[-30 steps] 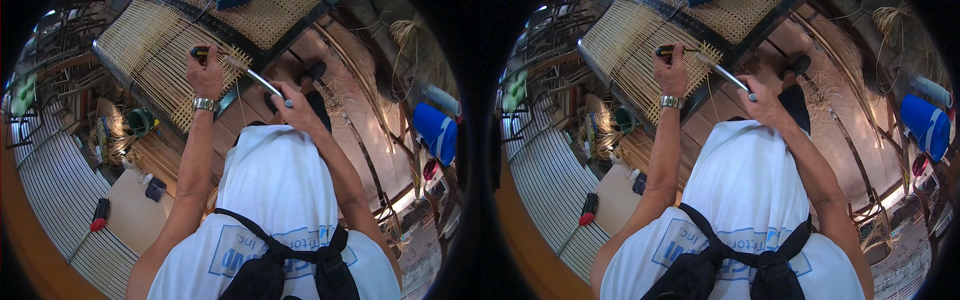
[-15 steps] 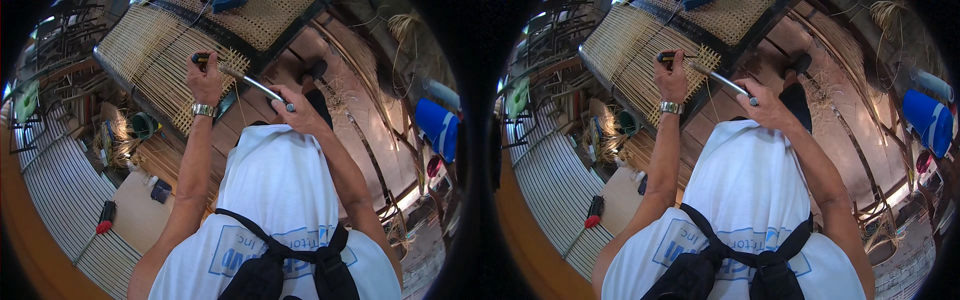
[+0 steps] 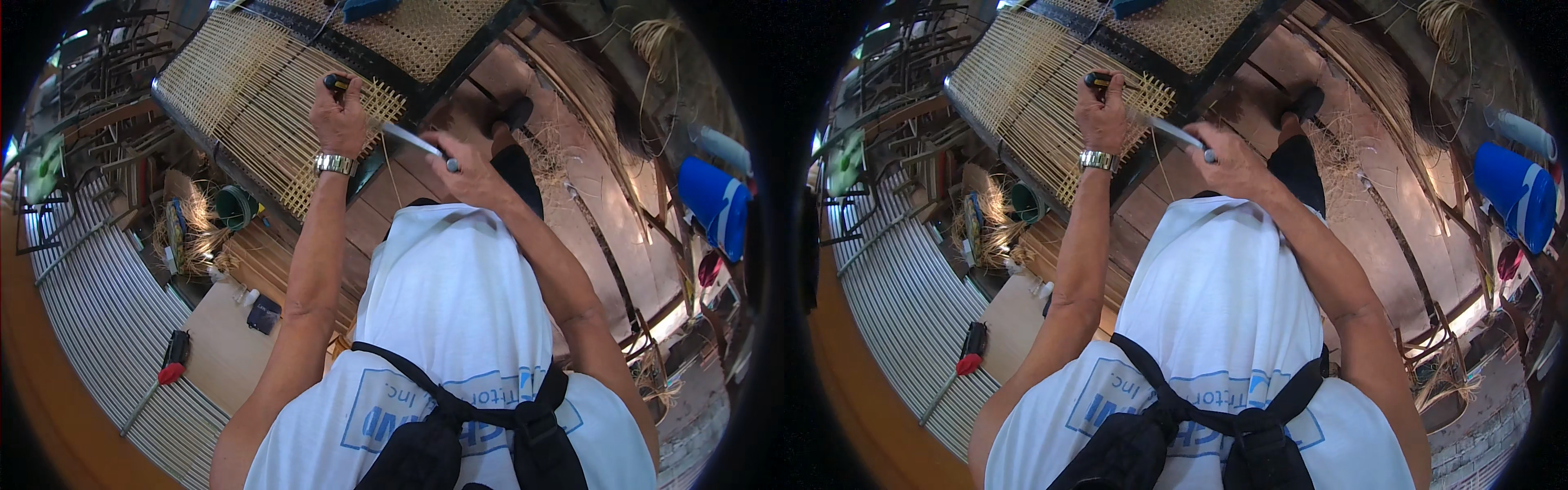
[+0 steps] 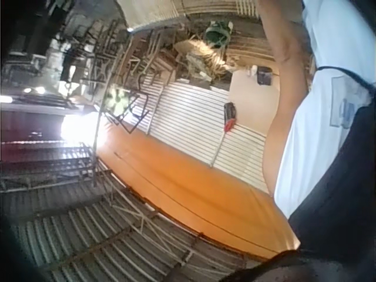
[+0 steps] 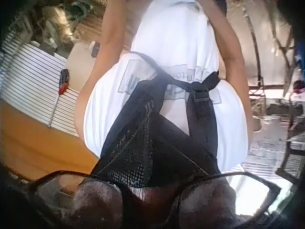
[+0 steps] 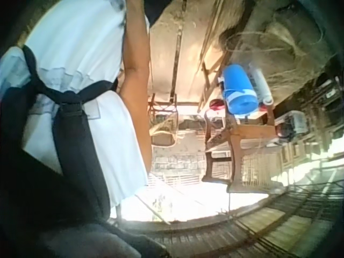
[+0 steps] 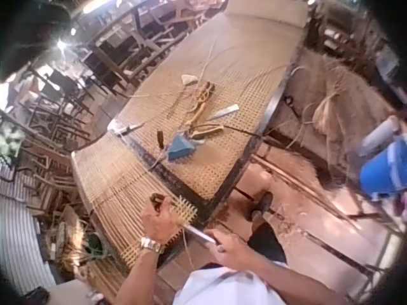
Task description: Repairing or weaving a cane mat onto a wooden furniture frame using a metal punch and hammer.
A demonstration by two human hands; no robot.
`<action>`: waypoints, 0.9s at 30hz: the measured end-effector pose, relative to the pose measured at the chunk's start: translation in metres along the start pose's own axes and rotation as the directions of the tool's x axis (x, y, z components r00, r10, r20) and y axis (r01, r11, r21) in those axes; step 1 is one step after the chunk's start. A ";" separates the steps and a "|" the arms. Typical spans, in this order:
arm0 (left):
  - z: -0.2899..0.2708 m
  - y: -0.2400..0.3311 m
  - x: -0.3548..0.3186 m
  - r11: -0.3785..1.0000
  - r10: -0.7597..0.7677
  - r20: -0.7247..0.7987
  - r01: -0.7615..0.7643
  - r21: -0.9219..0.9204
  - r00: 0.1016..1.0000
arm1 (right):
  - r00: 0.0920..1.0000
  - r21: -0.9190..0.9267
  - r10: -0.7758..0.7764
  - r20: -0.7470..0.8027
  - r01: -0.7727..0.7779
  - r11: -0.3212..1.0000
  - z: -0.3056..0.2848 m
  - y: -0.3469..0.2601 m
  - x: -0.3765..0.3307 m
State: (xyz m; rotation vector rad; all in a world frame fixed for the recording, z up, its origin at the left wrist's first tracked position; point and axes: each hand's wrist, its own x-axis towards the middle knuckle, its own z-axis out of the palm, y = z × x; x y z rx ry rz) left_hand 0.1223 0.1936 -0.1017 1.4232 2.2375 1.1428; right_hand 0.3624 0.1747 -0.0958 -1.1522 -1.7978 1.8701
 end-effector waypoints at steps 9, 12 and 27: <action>-0.004 0.001 -0.007 0.998 0.005 -0.036 -0.007 -0.065 0.999 | 0.994 0.047 -0.070 0.083 0.066 0.997 0.008 0.006 -0.014; -0.004 0.011 -0.006 0.999 0.013 -0.019 -0.013 -0.050 1.000 | 0.985 -0.011 -0.142 0.094 0.144 0.990 0.008 0.011 -0.011; -0.002 0.000 -0.003 0.995 -0.001 -0.078 -0.007 -0.102 0.997 | 0.998 -0.020 -0.048 0.039 0.048 0.999 0.005 0.002 -0.013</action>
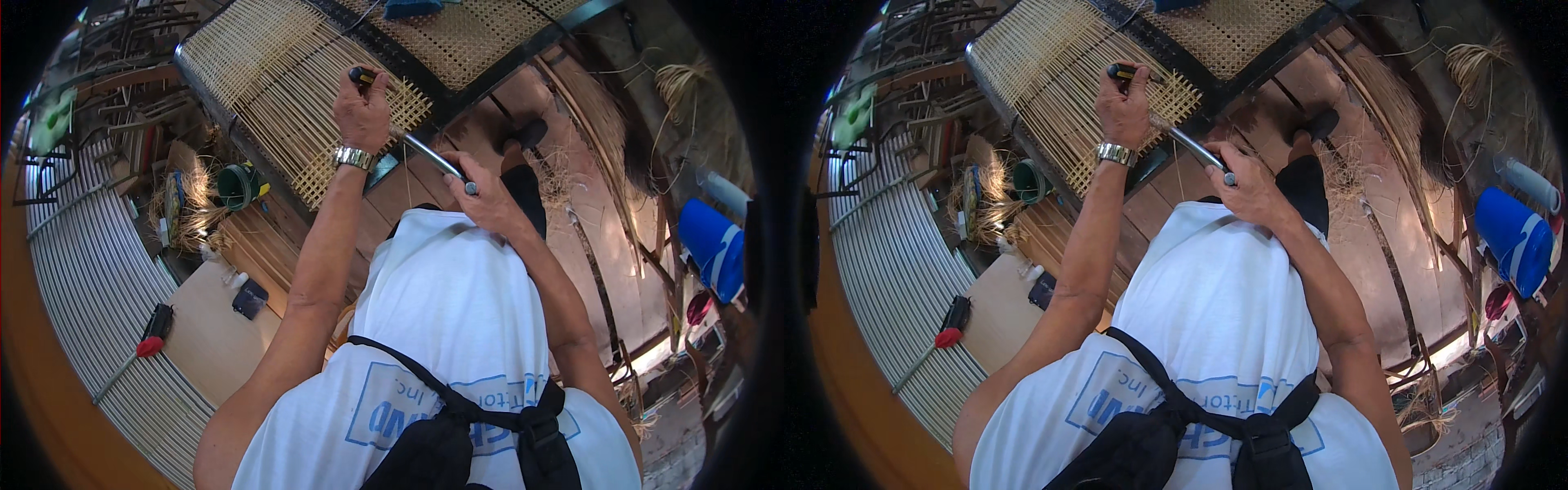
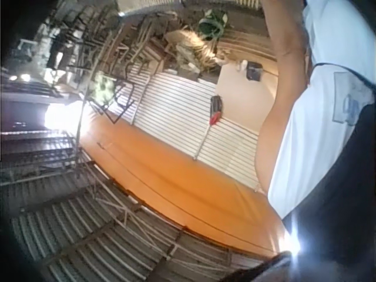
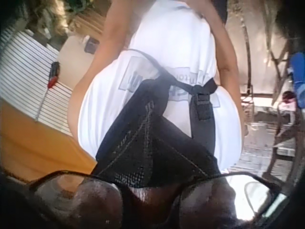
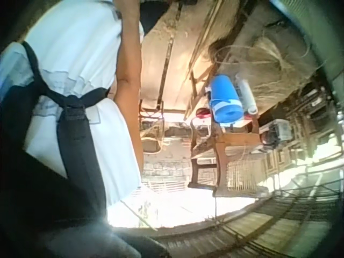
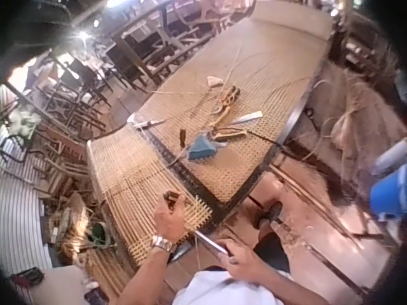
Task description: Repairing or weaving a cane mat onto a wooden furniture frame using a metal punch and hammer.
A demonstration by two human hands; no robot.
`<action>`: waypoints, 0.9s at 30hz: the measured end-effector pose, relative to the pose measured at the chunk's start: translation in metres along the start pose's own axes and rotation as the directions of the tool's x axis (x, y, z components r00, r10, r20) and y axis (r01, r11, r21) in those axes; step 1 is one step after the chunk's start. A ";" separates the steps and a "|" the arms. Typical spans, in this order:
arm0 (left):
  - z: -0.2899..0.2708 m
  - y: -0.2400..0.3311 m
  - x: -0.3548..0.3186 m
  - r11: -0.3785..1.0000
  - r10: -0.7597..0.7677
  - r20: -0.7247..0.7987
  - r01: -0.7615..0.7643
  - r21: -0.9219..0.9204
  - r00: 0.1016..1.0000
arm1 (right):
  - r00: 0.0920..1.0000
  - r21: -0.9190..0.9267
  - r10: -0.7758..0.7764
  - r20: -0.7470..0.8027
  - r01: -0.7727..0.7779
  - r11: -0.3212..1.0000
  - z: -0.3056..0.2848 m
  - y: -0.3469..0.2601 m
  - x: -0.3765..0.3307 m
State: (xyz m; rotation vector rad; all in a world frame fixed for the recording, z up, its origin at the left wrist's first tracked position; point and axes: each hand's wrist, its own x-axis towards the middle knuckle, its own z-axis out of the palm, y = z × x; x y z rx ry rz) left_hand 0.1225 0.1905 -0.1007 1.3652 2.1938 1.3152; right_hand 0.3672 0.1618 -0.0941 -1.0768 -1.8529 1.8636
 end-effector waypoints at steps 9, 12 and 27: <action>-0.004 0.007 -0.004 0.997 -0.018 -0.022 0.016 -0.077 1.000 | 0.994 -0.053 0.009 -0.106 -0.015 0.998 -0.009 -0.005 0.000; -0.003 0.005 -0.008 0.997 -0.017 -0.012 0.016 -0.078 1.000 | 0.999 -0.026 0.027 0.022 -0.027 0.999 -0.011 -0.005 -0.005; 0.001 0.010 -0.024 0.993 -0.120 0.043 0.121 -0.009 0.992 | 0.989 -0.024 0.050 0.139 -0.047 0.999 -0.023 -0.011 -0.013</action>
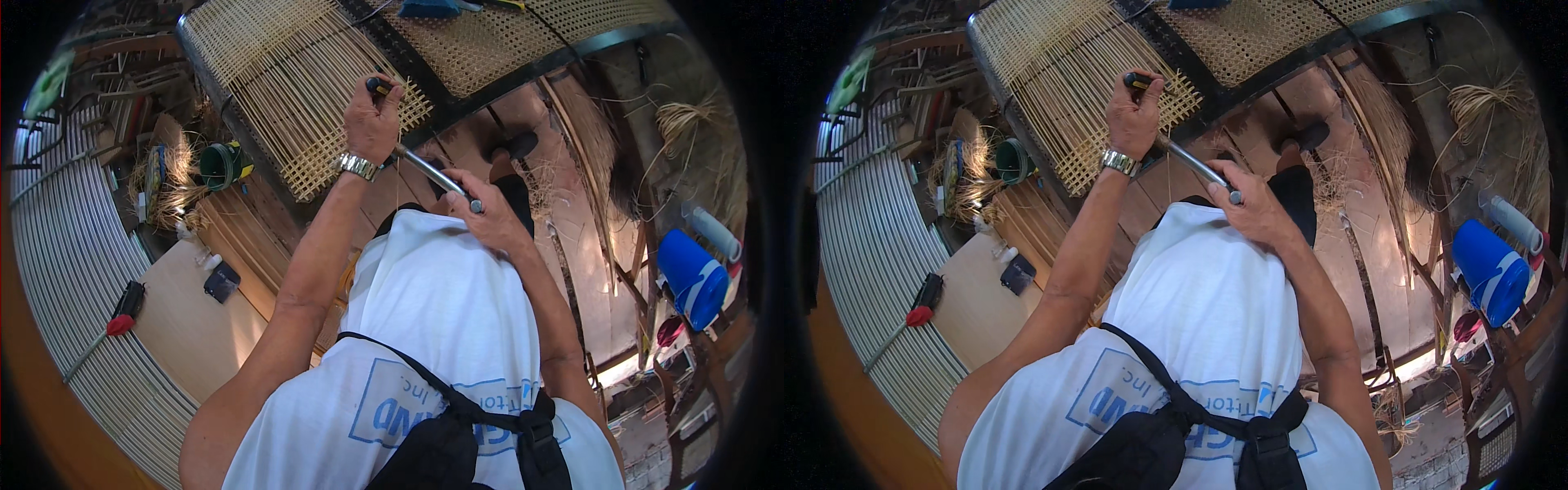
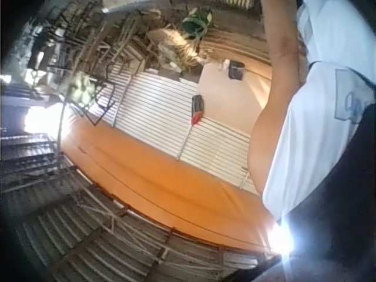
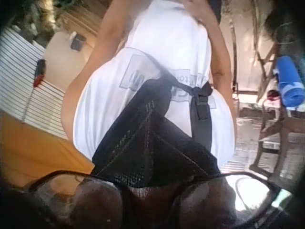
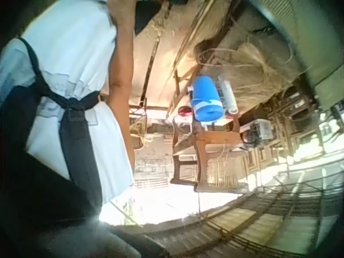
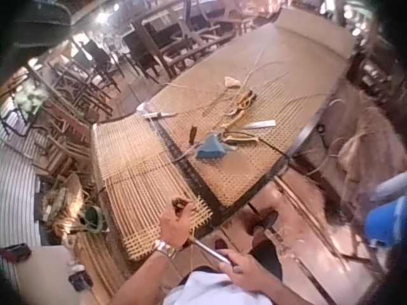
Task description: Repairing or weaving a cane mat onto a wooden furniture frame using a metal punch and hammer.
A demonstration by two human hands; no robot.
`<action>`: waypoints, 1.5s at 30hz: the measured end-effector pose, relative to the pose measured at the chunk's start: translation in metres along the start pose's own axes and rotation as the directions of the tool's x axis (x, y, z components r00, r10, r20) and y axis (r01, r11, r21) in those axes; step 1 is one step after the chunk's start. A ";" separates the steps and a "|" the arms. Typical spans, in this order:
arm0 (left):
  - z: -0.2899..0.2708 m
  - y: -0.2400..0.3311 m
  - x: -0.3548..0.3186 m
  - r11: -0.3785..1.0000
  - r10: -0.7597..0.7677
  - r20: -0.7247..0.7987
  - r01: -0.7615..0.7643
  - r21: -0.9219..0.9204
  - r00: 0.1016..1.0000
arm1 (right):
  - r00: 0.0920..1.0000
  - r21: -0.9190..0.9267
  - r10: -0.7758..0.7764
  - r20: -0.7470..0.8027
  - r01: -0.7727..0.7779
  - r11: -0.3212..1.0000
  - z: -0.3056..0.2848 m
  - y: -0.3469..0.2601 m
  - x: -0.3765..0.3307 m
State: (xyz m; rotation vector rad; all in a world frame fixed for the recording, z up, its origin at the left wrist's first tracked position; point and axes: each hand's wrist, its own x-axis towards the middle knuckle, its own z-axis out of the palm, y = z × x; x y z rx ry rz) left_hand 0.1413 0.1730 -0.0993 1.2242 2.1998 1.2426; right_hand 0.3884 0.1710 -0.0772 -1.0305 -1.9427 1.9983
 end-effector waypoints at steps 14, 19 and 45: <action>0.005 -0.005 -0.010 0.998 -0.043 0.010 0.043 -0.035 0.999 | 1.000 -0.036 0.021 0.017 -0.020 0.999 -0.009 0.000 -0.007; 0.003 -0.004 -0.011 0.977 -0.054 -0.028 0.047 -0.207 0.998 | 0.985 -0.032 0.161 -0.057 -0.163 0.986 -0.018 -0.002 -0.005; 0.000 -0.004 -0.001 0.960 -0.101 -0.176 0.049 -0.276 0.979 | 0.985 0.079 0.143 -0.101 -0.136 0.988 -0.024 0.004 -0.011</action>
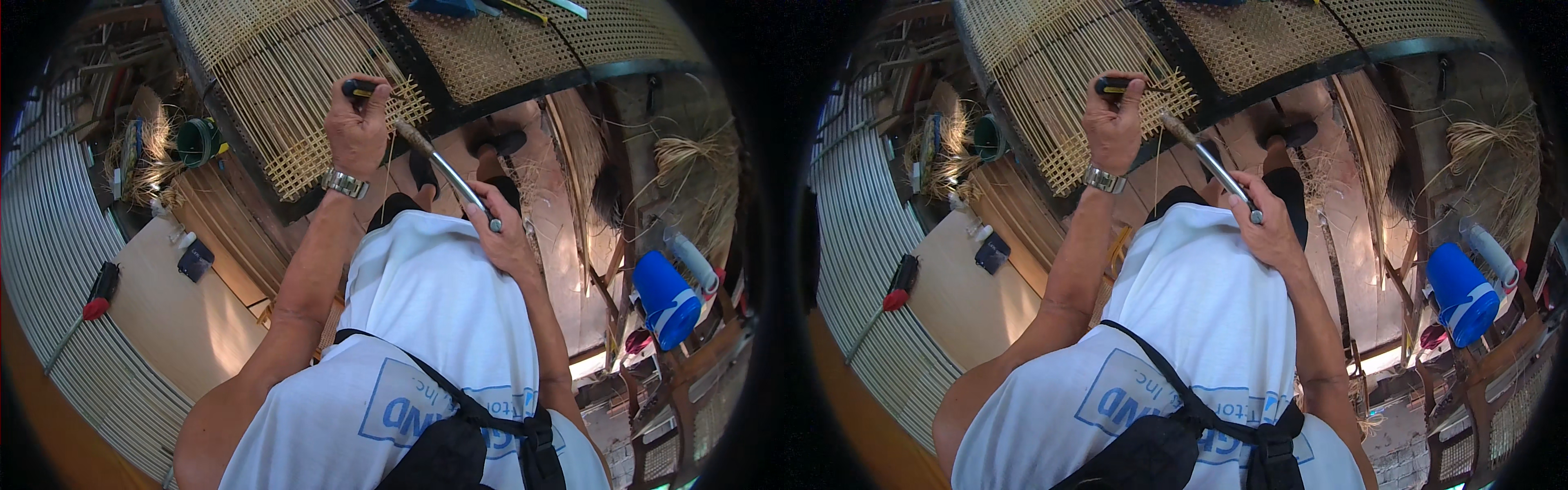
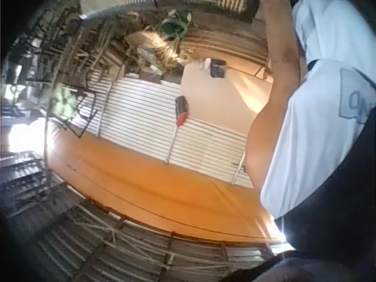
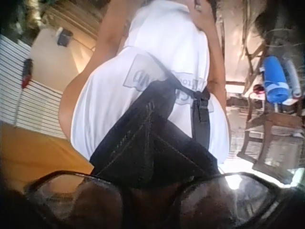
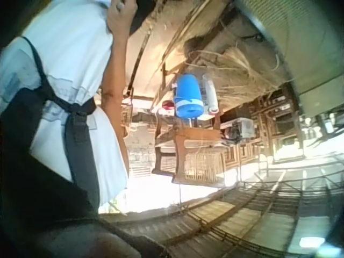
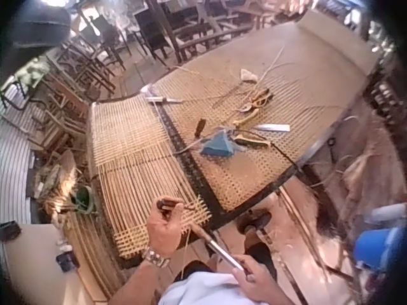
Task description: Repairing or weaving a cane mat onto a wooden furniture frame using a metal punch and hammer.
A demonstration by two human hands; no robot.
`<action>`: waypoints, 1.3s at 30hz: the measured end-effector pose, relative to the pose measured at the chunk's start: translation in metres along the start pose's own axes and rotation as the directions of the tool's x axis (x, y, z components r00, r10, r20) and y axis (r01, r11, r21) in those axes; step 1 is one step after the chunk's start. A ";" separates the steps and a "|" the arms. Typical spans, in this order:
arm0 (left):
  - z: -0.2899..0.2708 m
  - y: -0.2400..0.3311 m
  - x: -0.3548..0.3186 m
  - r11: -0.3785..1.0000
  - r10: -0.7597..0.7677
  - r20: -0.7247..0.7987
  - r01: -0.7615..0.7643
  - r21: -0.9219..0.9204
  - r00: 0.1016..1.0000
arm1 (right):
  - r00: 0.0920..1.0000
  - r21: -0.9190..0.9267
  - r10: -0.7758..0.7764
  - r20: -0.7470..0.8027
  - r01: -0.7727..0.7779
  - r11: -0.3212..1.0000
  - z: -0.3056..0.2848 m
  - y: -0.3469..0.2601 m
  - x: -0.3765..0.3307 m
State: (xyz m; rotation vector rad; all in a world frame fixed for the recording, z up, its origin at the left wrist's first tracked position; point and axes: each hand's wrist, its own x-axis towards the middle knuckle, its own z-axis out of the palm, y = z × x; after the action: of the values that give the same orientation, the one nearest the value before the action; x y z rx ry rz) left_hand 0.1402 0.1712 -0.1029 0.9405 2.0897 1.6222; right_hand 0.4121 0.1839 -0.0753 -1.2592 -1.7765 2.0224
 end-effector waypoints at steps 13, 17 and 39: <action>0.006 -0.006 0.013 0.989 0.000 0.138 -0.020 0.144 0.990 | 0.982 0.148 -0.016 -0.189 0.044 0.988 -0.007 -0.004 0.040; 0.003 -0.008 0.013 0.976 -0.038 0.188 -0.004 0.218 0.981 | 0.987 0.099 -0.067 -0.144 0.082 0.992 -0.004 -0.009 0.038; 0.002 -0.005 0.035 0.978 0.048 0.259 -0.098 0.185 0.965 | 0.982 0.073 -0.128 -0.136 0.139 0.988 -0.003 -0.011 0.054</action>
State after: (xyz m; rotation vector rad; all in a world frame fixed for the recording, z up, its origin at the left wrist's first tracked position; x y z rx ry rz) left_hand 0.1143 0.1955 -0.1034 1.2333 2.0828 1.2648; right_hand 0.3760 0.2222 -0.0907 -1.1856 -1.6539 1.8748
